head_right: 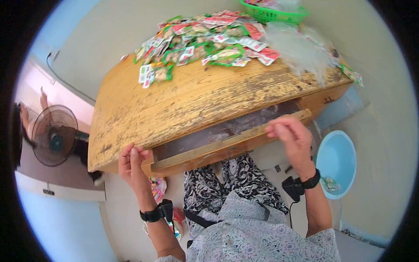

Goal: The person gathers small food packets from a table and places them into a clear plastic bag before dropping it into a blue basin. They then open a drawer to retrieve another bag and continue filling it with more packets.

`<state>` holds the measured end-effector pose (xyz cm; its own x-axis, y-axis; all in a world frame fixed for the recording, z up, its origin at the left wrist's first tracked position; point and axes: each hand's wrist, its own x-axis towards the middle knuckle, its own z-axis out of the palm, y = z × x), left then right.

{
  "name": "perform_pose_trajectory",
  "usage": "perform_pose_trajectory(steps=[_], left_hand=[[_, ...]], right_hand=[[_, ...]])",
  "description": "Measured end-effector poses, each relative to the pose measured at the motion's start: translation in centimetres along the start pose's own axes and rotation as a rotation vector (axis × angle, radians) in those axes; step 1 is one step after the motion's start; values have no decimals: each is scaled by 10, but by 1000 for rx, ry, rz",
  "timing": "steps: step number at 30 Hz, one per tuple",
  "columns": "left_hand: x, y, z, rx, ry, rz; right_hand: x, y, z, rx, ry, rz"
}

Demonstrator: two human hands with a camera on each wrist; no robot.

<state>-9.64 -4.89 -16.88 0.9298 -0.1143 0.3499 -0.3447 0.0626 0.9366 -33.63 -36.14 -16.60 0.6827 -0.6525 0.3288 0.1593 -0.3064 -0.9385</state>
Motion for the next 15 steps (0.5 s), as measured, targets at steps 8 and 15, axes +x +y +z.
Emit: perform_pose_trajectory(steps=[8, 15], left_hand=[[-44, -14, -37, 156, -32, -30], [-32, 1, 1, 518, -229, 435]], right_hand=[[23, -1, 72, -550, -419, -528], [23, 1, 84, -810, -524, -487]])
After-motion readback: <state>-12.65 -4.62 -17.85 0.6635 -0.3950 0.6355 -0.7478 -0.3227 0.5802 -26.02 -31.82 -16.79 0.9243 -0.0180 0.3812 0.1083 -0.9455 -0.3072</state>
